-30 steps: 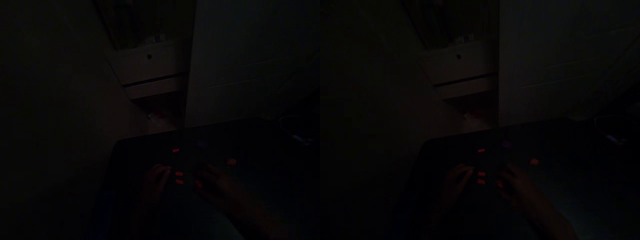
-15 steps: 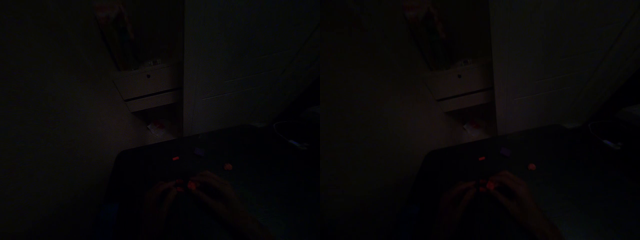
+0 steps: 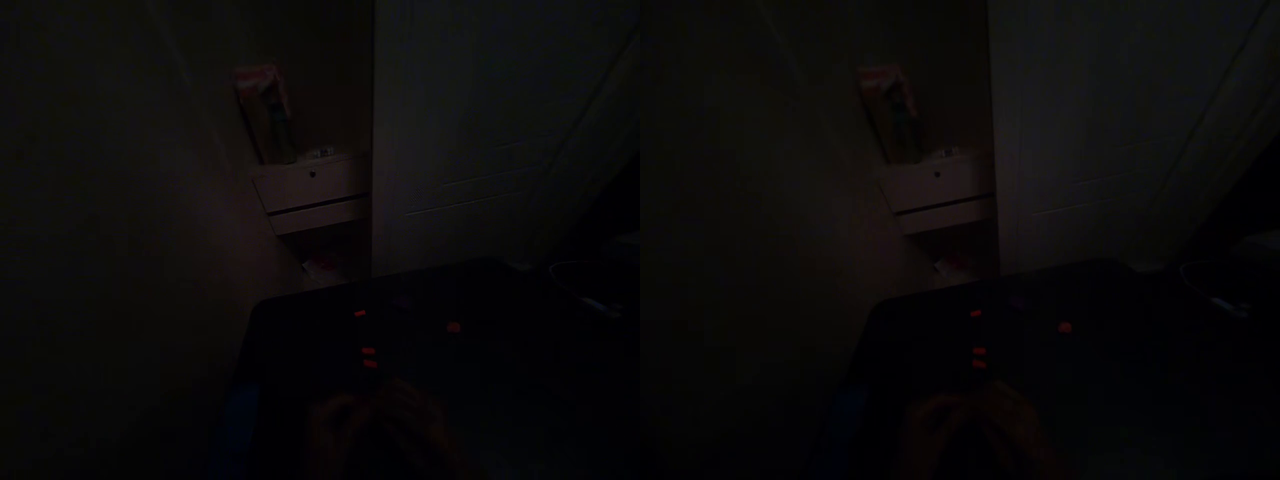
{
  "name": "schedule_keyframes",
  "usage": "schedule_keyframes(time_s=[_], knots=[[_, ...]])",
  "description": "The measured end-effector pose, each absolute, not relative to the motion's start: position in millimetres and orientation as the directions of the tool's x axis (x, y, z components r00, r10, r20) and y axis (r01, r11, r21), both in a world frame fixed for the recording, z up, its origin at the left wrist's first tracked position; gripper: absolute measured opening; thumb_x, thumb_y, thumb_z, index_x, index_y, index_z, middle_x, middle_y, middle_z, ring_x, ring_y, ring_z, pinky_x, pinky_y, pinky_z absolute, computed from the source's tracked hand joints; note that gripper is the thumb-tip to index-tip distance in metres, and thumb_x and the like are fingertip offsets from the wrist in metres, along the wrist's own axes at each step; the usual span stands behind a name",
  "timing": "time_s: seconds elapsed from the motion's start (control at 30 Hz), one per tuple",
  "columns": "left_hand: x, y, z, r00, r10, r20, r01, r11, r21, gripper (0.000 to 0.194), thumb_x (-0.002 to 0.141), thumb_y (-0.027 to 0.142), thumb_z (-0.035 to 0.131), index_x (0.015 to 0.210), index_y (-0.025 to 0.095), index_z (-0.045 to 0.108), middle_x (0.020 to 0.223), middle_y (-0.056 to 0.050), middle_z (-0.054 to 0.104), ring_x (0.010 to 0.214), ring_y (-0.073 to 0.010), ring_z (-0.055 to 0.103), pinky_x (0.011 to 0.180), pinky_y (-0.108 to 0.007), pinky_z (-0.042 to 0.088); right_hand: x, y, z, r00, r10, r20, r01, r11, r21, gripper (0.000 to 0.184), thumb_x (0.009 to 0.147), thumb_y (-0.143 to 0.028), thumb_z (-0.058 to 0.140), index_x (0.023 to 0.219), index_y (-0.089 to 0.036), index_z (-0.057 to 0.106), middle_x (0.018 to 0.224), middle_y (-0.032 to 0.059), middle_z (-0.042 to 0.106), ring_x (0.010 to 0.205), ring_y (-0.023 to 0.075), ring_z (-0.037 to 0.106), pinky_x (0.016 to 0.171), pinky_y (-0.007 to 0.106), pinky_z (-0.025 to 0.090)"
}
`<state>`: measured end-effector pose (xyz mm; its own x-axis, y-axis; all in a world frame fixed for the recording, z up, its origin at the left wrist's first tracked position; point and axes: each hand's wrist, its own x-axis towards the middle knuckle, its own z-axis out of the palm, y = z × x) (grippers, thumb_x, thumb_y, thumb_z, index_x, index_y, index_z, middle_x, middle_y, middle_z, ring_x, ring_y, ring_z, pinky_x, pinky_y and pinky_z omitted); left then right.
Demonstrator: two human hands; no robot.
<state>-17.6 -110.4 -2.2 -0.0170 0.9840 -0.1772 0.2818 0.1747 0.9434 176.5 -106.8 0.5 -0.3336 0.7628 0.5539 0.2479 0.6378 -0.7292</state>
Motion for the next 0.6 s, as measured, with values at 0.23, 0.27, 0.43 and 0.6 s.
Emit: schedule_keyframes(time_s=[0.23, 0.27, 0.43, 0.6], knots=[[-19, -105, 0, 0.025, 0.999, -0.044, 0.137, 0.040, 0.990, 0.044, 0.077, 0.059, 0.072, 0.085, 0.016, 0.076, 0.087, -0.010, 0.078, 0.086, -0.0265, 0.072, 0.081, -0.035, 0.057, 148, -112, -4, -0.212, 0.870, 0.445, 0.297, 0.491, -0.819, 0.029, 0.101, -0.042, 0.052, 0.111, -0.028, 0.076, 0.103, 0.0065, 0.077, 0.090, 0.0213, 0.076, 0.081, 0.027, 0.063], [-18, -104, 0, 0.018, 0.999, -0.035, 0.142, 0.032, 0.989, 0.045, 0.077, 0.060, 0.072, 0.084, 0.015, 0.075, 0.086, -0.009, 0.077, 0.085, -0.0260, 0.071, 0.080, -0.034, 0.056, 146, -112, -3, -0.194, 0.873, 0.447, 0.301, 0.486, -0.820, 0.031, 0.101, -0.043, 0.050, 0.109, -0.028, 0.076, 0.102, 0.0065, 0.077, 0.090, 0.0215, 0.076, 0.081, 0.028, 0.063], [-17, -101, 1, 0.007, 0.998, 0.056, 0.209, -0.056, 0.976, 0.047, 0.085, 0.060, 0.061, 0.076, 0.015, 0.071, 0.070, -0.005, 0.070, 0.068, -0.0199, 0.065, 0.065, -0.029, 0.050, 141, -110, 1, -0.155, 0.862, 0.482, 0.376, 0.503, -0.778, 0.033, 0.102, -0.044, 0.048, 0.099, -0.024, 0.075, 0.094, 0.0067, 0.076, 0.086, 0.0220, 0.075, 0.079, 0.030, 0.062], [-16, -104, -3, 0.006, 0.992, 0.123, 0.325, -0.119, 0.938, 0.048, 0.088, 0.062, 0.055, 0.074, 0.018, 0.070, 0.071, -0.004, 0.069, 0.069, -0.0205, 0.063, 0.066, -0.029, 0.049, 139, -112, -13, -0.223, 0.814, 0.536, 0.462, 0.572, -0.678, 0.028, 0.104, -0.032, 0.043, 0.103, -0.021, 0.070, 0.097, 0.0088, 0.074, 0.086, 0.0212, 0.074, 0.077, 0.030, 0.061]])
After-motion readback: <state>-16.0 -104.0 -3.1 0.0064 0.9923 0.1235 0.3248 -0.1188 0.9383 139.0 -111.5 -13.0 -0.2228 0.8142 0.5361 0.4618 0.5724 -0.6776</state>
